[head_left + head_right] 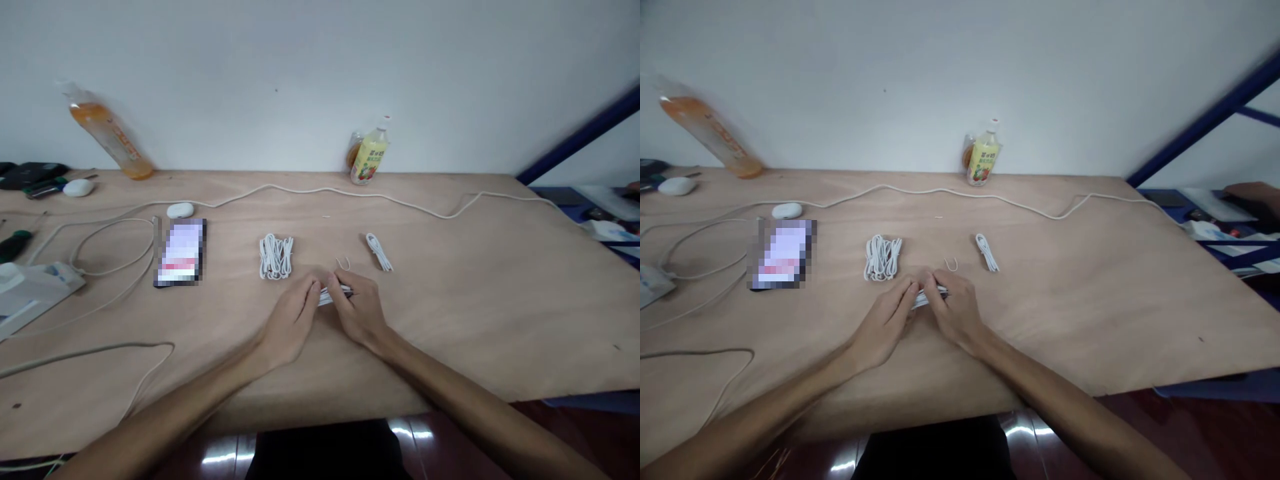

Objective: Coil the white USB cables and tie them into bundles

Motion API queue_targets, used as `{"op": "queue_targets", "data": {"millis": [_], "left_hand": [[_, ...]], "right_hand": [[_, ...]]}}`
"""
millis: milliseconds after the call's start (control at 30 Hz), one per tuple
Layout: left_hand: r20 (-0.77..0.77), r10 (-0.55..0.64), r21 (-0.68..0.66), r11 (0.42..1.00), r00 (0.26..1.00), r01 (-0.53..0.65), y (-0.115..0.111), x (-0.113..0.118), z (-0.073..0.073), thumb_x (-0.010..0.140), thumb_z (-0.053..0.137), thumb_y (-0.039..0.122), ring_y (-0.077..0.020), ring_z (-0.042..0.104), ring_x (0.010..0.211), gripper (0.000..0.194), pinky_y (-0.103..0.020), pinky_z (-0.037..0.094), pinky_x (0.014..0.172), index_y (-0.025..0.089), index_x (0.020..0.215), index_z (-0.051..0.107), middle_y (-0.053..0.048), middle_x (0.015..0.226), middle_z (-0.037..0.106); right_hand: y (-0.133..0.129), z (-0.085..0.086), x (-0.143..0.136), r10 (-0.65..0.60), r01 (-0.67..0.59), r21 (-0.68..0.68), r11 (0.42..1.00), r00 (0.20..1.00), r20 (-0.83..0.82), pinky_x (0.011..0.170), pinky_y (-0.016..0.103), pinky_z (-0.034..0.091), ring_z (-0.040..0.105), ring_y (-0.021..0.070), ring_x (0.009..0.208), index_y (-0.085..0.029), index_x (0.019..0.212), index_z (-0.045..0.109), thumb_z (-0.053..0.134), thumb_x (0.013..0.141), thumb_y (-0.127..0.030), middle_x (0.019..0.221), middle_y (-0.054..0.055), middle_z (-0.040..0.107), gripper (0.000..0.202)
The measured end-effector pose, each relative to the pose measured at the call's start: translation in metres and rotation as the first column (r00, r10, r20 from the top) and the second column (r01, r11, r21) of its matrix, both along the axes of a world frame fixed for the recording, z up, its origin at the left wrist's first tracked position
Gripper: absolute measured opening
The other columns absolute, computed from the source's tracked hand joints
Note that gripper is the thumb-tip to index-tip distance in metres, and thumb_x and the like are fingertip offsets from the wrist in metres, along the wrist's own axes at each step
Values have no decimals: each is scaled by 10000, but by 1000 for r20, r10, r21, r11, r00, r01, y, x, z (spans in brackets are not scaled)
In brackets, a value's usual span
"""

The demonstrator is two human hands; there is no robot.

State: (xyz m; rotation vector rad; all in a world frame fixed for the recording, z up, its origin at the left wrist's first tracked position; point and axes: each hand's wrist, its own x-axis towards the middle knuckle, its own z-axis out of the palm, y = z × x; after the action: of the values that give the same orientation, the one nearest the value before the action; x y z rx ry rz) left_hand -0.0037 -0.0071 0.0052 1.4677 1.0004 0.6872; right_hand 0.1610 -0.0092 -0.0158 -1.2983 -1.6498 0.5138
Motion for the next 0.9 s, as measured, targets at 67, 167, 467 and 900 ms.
{"op": "queue_targets", "data": {"millis": [67, 167, 467, 900], "left_hand": [[-116, -13, 230, 972, 993, 40, 0, -1, -2, 1139, 417, 322, -221, 633, 917, 279, -352, 507, 875, 228, 919, 561, -51, 952, 677], [-240, 22, 446, 890, 971, 90, 1, -3, -8, 1154, 372, 307, -255, 671, 992, 316, -398, 527, 959, 218, 988, 625, -93, 1050, 702], [-520, 333, 821, 450, 786, 352, 6, -3, -29, 1208, 290, 381, -248, 711, 819, 431, -319, 545, 639, 152, 1205, 656, -107, 1012, 706], [-262, -47, 492, 853, 964, 176, 0, 0, -13, 1196, 304, 333, -207, 622, 820, 321, -370, 532, 789, 223, 1009, 541, -37, 918, 663]], "right_hand": [[-1, 0, 0, -8, 8, -18, 1000, 1000, 3, 549, 288, 302, 375, 142, 559, -260, 662, 371, 504, 1032, -325, 584, -50, 406, 398], [-1, -1, -1, -13, 12, -69, 998, 1000, -17, 557, 292, 302, 398, 146, 566, -254, 653, 403, 506, 1010, -333, 589, -39, 449, 381], [8, 7, 8, -18, -20, -332, 943, 994, -111, 594, 297, 342, 470, 170, 618, -240, 611, 488, 470, 930, -367, 596, -11, 507, 343], [8, 1, 16, -2, -96, 369, 924, 967, 256, 554, 305, 306, 390, 128, 533, -248, 677, 456, 506, 1012, -96, 592, -44, 497, 371]]}}
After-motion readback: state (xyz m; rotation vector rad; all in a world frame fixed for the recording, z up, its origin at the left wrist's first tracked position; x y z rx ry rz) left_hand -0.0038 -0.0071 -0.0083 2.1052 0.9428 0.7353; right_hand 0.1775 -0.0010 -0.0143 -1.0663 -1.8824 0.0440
